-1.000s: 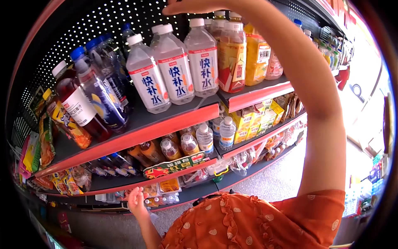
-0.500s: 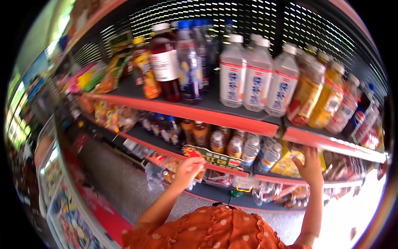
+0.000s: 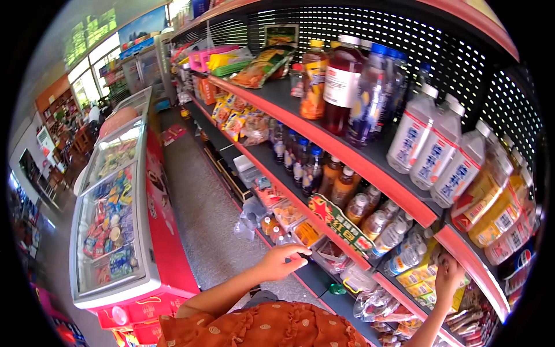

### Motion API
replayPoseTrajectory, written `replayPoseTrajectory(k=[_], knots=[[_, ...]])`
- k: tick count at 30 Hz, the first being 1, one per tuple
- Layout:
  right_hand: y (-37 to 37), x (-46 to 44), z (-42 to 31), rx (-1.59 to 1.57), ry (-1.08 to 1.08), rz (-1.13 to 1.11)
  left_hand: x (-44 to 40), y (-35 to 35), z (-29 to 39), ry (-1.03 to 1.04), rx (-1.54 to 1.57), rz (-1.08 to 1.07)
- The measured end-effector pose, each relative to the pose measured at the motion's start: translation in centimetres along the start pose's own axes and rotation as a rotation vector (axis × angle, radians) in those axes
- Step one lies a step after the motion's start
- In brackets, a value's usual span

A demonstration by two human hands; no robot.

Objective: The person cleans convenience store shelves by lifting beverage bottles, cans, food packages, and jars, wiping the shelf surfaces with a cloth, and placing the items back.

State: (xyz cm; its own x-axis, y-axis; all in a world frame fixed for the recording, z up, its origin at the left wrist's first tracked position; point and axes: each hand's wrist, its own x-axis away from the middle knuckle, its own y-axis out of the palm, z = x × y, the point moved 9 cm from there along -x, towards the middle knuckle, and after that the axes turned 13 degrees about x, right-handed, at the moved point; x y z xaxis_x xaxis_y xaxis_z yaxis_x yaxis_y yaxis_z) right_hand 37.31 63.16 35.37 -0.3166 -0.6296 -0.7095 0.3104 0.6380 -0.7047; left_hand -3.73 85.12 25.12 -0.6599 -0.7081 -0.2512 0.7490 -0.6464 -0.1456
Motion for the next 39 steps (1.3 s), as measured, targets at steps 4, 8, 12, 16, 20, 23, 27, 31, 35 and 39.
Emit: replayPoseTrajectory(k=[4,8,12,16,20,23,27,31,35,39], knots=[[-2.5,1.7,-8.7,-0.048,-0.274,0.165,1.5,-8.9,-1.8,0.099,0.055,0.194],[-0.5,2.1,-20.5,-0.511,-0.243,-0.010,2.7,-19.0,-4.8,0.105,0.277,0.375],[3.3,-2.5,-35.4,-0.713,-0.328,-0.077,2.9,-28.1,-6.2,0.123,0.431,0.504],[4.9,-10.6,-50.2,-0.774,-0.497,-0.082,4.1,-35.9,-5.6,0.085,0.427,0.584],[2.9,-19.3,-58.4,-0.598,-0.573,0.160,4.1,-42.9,-4.1,0.163,0.410,0.662],[2.7,-26.0,-60.7,-0.445,-0.363,0.312,0.9,-47.1,-2.3,0.220,0.408,0.667],[8.8,-32.6,-63.2,-0.215,-0.349,0.165,-7.7,-51.0,2.9,0.365,0.113,0.585],[14.7,-33.9,-65.0,0.012,-0.350,-0.091,-17.5,-53.8,6.5,0.408,-0.140,0.432],[14.3,-34.7,-65.4,0.010,-0.345,-0.059,-27.2,-57.1,7.7,0.451,-0.328,0.366],[14.6,-35.4,-66.0,0.034,-0.331,-0.098,-35.4,-59.8,8.2,0.484,-0.491,0.343]])
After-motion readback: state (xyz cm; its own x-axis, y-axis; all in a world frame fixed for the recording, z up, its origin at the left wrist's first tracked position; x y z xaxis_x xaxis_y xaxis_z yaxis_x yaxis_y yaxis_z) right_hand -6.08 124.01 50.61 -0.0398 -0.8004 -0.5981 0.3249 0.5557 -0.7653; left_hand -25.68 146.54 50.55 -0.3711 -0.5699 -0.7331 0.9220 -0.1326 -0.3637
